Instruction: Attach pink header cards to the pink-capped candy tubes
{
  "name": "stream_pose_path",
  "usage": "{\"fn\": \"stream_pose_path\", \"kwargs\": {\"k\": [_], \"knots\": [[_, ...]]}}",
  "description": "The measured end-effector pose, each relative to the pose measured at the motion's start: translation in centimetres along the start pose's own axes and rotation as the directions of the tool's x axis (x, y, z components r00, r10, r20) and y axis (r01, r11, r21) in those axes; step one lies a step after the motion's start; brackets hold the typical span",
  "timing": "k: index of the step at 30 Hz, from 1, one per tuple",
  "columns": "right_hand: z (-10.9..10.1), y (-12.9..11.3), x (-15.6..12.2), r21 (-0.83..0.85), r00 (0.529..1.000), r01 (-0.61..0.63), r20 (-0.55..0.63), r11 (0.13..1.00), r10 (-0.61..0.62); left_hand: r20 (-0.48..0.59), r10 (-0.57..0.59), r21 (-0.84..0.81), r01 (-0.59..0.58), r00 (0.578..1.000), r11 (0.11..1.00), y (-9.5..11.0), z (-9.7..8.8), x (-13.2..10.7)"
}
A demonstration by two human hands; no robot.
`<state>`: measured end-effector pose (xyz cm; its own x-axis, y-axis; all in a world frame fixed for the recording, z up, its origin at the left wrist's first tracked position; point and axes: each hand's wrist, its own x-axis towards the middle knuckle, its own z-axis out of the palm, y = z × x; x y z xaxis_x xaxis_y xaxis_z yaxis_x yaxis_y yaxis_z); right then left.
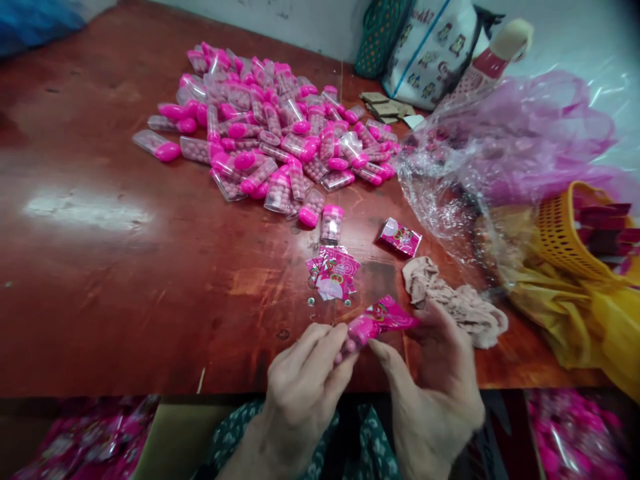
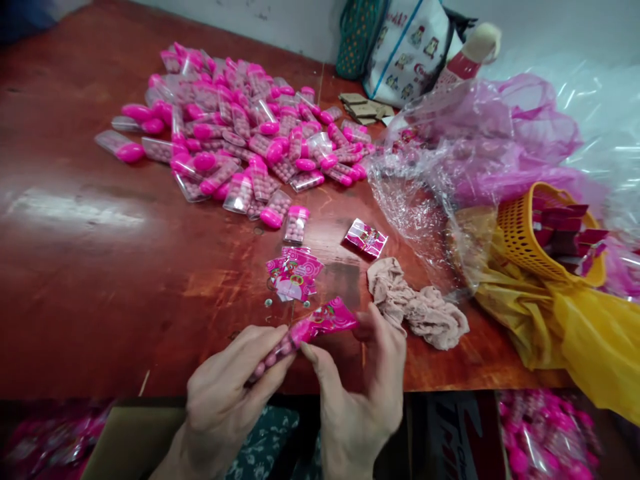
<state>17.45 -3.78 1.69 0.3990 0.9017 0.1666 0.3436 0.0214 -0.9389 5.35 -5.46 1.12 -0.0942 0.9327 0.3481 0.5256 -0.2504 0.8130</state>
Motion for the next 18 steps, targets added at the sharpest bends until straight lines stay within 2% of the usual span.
{"fn": "stream_pose_path", "kwargs": {"k": [1,2,4,6,11,15,18], "knots": [[0.0,-0.3,-0.4,-0.079,0.992,0.1,-0.066,0.992,-0.105,-0.018,-0.002,0.044,0.003,1.0,0.999,0.1,0.1,-0.1],[0.1,-0.6,-0.8,-0.156,0.978,0.176,-0.085,0.972,-0.191,-0.034,0.003,0.085,0.0,0.999,0.996,0.1,0.1,-0.2],[0.4,-1.0,-1.5,-0.24,0.962,0.257,-0.028,0.936,-0.272,-0.052,0.034,0.14,-0.026,0.998,0.99,0.1,0.2,-0.3],[0.7,-1.3,-1.9,-0.198,0.959,0.283,0.038,0.939,-0.281,-0.075,0.04,0.154,-0.028,0.996,0.988,0.0,0.4,-0.5],[1.5,-1.1,-2.0,-0.058,0.971,0.239,0.03,0.969,-0.237,-0.143,-0.028,0.131,0.047,0.989,0.99,-0.3,0.8,-1.0],[1.4,0.0,-2.0,-0.104,0.959,0.268,0.127,0.958,-0.254,-0.145,-0.001,0.114,0.017,0.989,0.993,-0.1,1.2,-1.2],[0.9,0.8,-1.9,-0.184,0.936,0.335,0.175,0.924,-0.305,-0.126,0.053,0.127,-0.037,0.991,0.991,-0.2,1.3,-1.1]]}}
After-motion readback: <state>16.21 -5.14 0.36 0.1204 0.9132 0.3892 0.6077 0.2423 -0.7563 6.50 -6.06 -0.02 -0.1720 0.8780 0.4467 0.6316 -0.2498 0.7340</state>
